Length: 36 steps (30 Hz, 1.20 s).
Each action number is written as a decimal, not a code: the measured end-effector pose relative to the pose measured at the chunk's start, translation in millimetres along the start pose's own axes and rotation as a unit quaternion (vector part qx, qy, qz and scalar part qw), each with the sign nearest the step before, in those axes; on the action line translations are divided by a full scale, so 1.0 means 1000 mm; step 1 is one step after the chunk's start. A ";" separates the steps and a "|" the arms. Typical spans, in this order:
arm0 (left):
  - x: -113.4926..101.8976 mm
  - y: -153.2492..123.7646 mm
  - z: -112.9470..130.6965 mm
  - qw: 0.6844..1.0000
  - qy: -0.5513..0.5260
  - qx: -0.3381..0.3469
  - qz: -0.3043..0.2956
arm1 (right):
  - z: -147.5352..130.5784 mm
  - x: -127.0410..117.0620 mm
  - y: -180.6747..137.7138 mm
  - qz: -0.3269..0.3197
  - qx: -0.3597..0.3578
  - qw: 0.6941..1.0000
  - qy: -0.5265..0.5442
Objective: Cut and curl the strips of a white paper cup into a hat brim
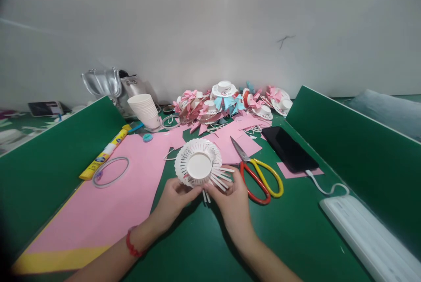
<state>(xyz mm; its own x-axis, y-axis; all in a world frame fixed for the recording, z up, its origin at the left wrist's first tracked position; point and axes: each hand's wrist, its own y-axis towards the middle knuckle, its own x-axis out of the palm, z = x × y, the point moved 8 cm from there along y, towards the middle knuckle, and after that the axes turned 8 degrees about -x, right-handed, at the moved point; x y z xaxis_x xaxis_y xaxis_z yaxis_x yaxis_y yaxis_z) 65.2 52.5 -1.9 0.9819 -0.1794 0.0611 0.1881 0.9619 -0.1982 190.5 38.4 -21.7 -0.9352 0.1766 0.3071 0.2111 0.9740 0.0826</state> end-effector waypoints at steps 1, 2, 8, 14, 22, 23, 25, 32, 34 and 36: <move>-0.001 0.000 0.000 1.000 -0.013 -0.003 0.004 | 0.001 0.002 0.000 -0.012 0.003 1.000 0.005; -0.002 0.001 -0.001 1.000 -0.026 -0.006 0.008 | 0.001 0.005 -0.001 -0.027 0.006 1.000 0.011; -0.008 0.003 -0.004 0.998 -0.036 -0.009 0.043 | -0.004 0.005 -0.001 -0.046 -0.014 0.999 0.007; -0.012 0.003 -0.001 0.997 -0.004 0.011 0.073 | -0.019 0.003 -0.001 -0.062 -0.068 0.991 -0.093; -0.010 0.005 -0.010 0.995 -0.090 -0.033 0.019 | -0.010 0.014 -0.006 -0.105 -0.036 0.983 -0.149; -0.010 0.006 -0.012 0.995 -0.097 -0.036 0.012 | -0.009 0.014 -0.006 -0.101 -0.033 0.983 -0.148; -0.008 0.006 -0.013 0.994 -0.105 -0.040 -0.004 | -0.010 0.014 -0.006 -0.095 -0.032 0.984 -0.149; -0.009 0.006 -0.015 0.994 -0.099 -0.036 -0.011 | -0.011 0.013 -0.006 -0.094 -0.030 0.983 -0.153; -0.009 0.006 -0.015 0.995 -0.088 -0.036 -0.007 | -0.011 0.014 -0.006 -0.095 -0.036 0.982 -0.159; -0.010 0.005 -0.014 0.996 -0.077 -0.037 0.003 | -0.011 0.014 -0.007 -0.099 -0.040 0.980 -0.166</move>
<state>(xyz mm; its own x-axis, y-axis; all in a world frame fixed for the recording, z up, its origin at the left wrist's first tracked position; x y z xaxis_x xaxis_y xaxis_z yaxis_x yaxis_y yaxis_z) 56.8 56.7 -17.1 0.9689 -0.1340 0.2082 0.1886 0.9443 -0.2697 179.0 32.8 -7.2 -0.9983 0.0339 -0.0468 0.0246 0.9821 0.1868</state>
